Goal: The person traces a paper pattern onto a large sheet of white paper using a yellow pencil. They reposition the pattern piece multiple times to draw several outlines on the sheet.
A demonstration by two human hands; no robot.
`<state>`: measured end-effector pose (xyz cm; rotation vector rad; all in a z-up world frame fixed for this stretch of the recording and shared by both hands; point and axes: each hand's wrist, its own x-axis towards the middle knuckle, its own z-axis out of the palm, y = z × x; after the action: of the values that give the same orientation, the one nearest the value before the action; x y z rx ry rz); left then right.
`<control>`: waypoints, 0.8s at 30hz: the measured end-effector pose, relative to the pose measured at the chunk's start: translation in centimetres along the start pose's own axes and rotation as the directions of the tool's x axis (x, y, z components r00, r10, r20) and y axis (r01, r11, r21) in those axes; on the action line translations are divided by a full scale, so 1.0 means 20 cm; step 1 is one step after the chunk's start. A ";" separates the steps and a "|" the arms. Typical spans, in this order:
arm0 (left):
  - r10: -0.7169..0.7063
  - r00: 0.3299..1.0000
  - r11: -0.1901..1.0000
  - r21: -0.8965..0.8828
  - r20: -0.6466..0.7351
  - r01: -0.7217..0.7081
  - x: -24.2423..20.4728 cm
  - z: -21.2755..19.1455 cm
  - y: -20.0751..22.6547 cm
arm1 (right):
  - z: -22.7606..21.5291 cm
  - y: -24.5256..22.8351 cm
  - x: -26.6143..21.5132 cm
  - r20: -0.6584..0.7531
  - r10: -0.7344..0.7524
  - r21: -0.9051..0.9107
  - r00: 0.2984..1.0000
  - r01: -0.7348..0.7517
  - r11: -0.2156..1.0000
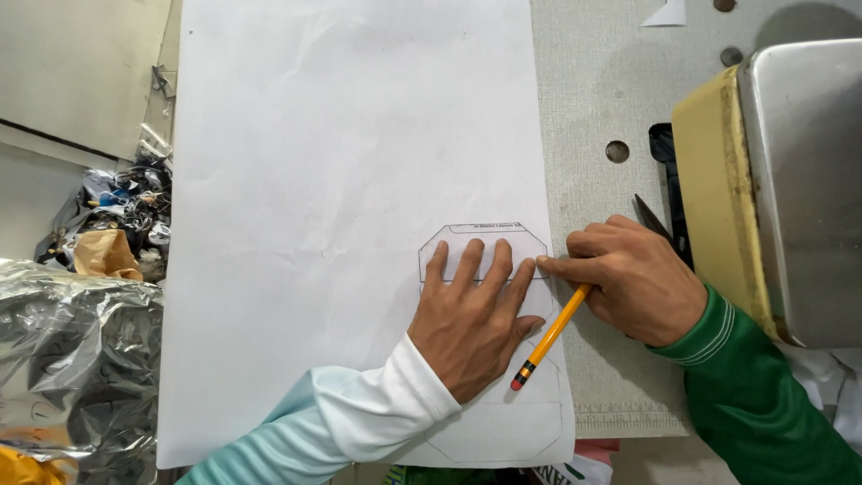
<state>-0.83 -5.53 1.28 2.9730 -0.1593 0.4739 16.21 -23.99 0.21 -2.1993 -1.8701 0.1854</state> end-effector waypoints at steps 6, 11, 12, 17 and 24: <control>0.027 0.999 0.997 0.074 -0.023 -0.026 0.00 -0.01 0.00 | -0.10 -0.09 0.06 -0.137 0.093 0.201 0.986 -0.064 0.978; -0.001 1.000 1.000 0.008 -0.023 0.001 -0.02 0.03 0.00 | -0.13 -0.14 0.14 -0.404 0.351 0.455 0.845 -0.147 0.878; 0.003 1.000 1.000 0.014 -0.013 -0.003 -0.02 0.03 0.00 | -0.12 -0.14 0.14 -0.471 0.423 0.510 0.774 -0.152 0.847; 0.000 1.000 0.999 0.037 -0.019 0.000 -0.02 0.04 0.01 | -0.14 -0.16 0.14 -0.439 0.446 0.463 0.780 -0.229 0.856; 0.000 1.000 0.999 0.036 -0.014 0.001 -0.02 0.03 0.01 | -0.15 -0.17 0.18 -0.448 0.279 0.340 0.849 -0.127 0.932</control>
<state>-1.01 -5.72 0.57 3.0039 -0.1505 0.5025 14.29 -20.27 4.22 -1.9915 -1.2411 -0.0525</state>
